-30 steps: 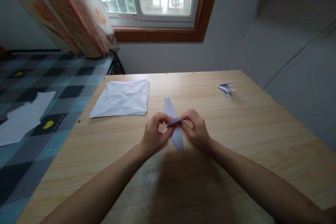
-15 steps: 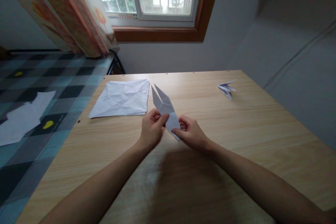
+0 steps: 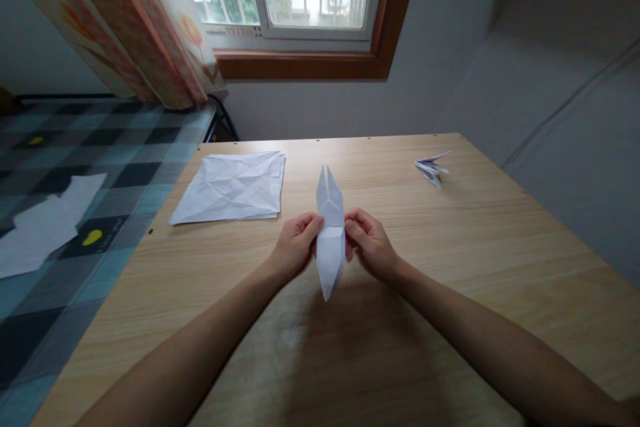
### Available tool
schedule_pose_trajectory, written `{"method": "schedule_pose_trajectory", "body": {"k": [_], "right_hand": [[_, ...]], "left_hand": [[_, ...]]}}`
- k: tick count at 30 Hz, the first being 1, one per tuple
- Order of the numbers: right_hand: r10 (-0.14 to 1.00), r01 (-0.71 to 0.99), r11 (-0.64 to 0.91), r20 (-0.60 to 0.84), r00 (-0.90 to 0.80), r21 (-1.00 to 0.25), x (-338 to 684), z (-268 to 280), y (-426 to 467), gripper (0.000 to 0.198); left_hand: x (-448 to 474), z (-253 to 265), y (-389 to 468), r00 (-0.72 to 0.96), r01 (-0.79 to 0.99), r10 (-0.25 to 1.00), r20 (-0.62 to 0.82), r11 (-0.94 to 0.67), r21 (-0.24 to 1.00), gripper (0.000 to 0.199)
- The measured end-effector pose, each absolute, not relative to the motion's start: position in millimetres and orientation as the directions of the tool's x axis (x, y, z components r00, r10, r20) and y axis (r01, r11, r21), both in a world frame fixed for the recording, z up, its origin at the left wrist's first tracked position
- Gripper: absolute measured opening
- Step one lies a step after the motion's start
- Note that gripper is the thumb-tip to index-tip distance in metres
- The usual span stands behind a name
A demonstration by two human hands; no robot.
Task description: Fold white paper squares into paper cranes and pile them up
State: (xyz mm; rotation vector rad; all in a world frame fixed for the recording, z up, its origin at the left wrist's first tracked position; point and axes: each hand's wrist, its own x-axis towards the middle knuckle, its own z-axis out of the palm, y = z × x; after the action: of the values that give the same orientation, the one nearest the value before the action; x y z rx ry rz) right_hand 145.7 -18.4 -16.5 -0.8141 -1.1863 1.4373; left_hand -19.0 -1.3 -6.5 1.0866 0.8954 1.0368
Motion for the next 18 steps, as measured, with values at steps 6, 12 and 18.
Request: {"method": "schedule_pose_trajectory", "body": {"k": [6,12,18], "right_hand": [[0.969,-0.303,0.038,0.109,-0.220,-0.952,145.0,-14.2,-19.5,0.032],[0.968,-0.282,0.055,0.120,-0.221,-0.958,144.4,-14.1,-19.6,0.028],[0.991,-0.233,0.062,0.089,-0.105,-0.970,144.8,-16.0,-15.8,0.007]], "left_hand": [[-17.5,-5.2,-4.3,0.271,-0.132,0.962,-0.040,0.078,0.988,0.042],[-17.1,-0.7,-5.1,0.237,-0.092,0.971,-0.044,0.068,0.993,0.040],[-14.7,3.3,-7.5,0.218,-0.075,0.976,0.021,-0.005,0.997,0.031]]}}
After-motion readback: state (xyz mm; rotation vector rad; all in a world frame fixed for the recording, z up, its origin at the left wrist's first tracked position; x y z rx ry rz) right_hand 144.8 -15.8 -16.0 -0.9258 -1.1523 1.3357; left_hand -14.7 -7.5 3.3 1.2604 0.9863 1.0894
